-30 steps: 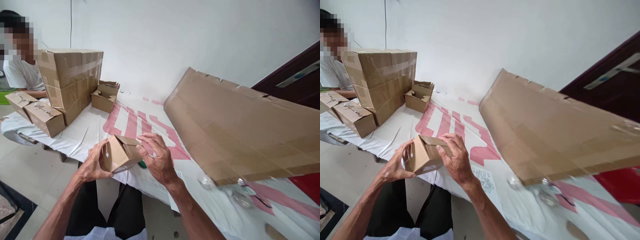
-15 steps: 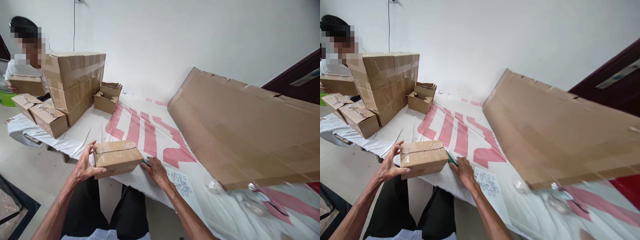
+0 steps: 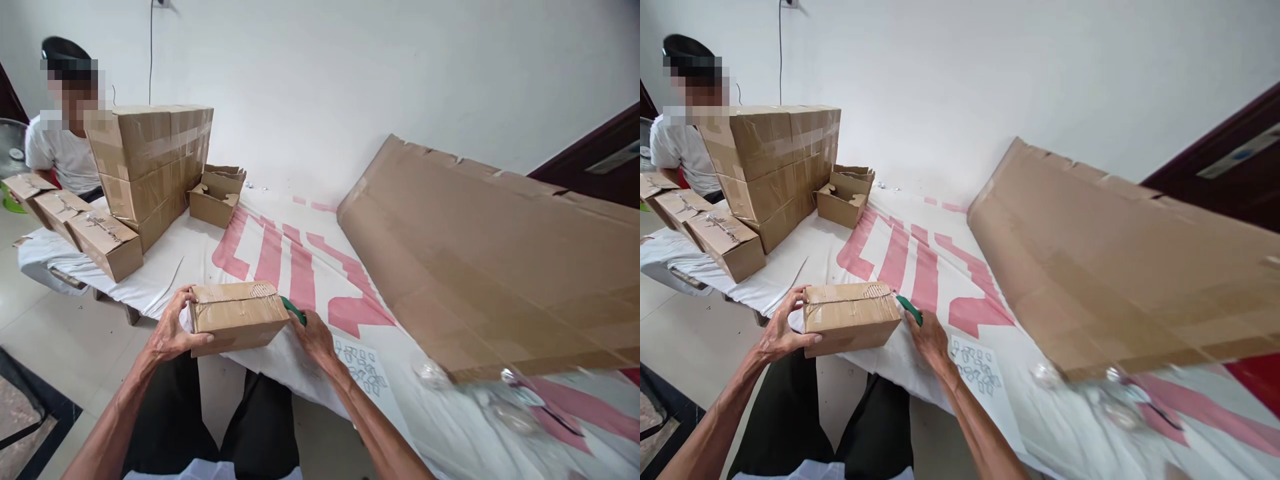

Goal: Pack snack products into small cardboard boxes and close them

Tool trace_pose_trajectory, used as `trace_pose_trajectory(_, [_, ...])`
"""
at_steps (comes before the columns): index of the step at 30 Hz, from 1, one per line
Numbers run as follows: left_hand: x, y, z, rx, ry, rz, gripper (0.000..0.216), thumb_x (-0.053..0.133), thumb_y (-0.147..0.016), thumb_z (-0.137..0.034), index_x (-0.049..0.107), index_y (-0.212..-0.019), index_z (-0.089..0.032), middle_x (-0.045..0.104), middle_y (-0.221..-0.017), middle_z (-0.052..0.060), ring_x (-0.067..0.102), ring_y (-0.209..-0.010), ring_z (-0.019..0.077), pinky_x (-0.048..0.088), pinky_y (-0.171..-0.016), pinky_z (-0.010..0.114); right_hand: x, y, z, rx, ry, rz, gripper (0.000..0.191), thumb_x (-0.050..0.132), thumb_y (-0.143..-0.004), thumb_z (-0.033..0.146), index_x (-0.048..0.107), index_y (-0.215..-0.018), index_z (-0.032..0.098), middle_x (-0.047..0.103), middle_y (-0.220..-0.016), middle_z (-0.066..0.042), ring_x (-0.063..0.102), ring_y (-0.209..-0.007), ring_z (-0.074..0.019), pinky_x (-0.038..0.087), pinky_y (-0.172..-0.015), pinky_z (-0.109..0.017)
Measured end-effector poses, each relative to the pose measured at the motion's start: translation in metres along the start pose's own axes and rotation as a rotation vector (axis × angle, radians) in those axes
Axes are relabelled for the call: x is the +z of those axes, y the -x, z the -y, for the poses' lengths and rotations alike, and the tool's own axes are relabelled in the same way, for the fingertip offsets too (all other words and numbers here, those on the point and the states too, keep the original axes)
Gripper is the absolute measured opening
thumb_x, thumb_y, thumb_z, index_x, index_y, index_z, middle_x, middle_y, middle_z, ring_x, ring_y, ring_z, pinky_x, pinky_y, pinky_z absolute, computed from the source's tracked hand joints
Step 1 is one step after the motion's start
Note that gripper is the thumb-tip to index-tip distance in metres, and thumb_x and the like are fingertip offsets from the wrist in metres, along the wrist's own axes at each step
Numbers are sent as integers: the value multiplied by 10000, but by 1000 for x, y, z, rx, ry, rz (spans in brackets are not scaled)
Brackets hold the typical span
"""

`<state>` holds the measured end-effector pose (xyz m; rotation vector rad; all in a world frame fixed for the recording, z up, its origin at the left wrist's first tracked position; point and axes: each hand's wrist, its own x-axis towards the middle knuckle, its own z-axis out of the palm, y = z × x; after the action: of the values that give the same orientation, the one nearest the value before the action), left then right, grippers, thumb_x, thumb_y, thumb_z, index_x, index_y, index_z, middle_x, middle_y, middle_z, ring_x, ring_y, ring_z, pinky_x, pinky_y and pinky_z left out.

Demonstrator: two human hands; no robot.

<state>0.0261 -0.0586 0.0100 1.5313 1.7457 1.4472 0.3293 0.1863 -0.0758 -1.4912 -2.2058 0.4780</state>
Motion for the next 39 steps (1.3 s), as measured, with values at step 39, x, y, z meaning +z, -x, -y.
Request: trace_pose_trajectory(39, [-23,0,-11,122,-186,152,868,912,-687,-296,515,-1456,-255,475,-1534,171,481,-1475,413,453,-1214,579,-174,-17,127,-747,81,264,315,569,-1019,436,782,-891,242,727,-771,-35,587,-653,-185,367,-600,-312])
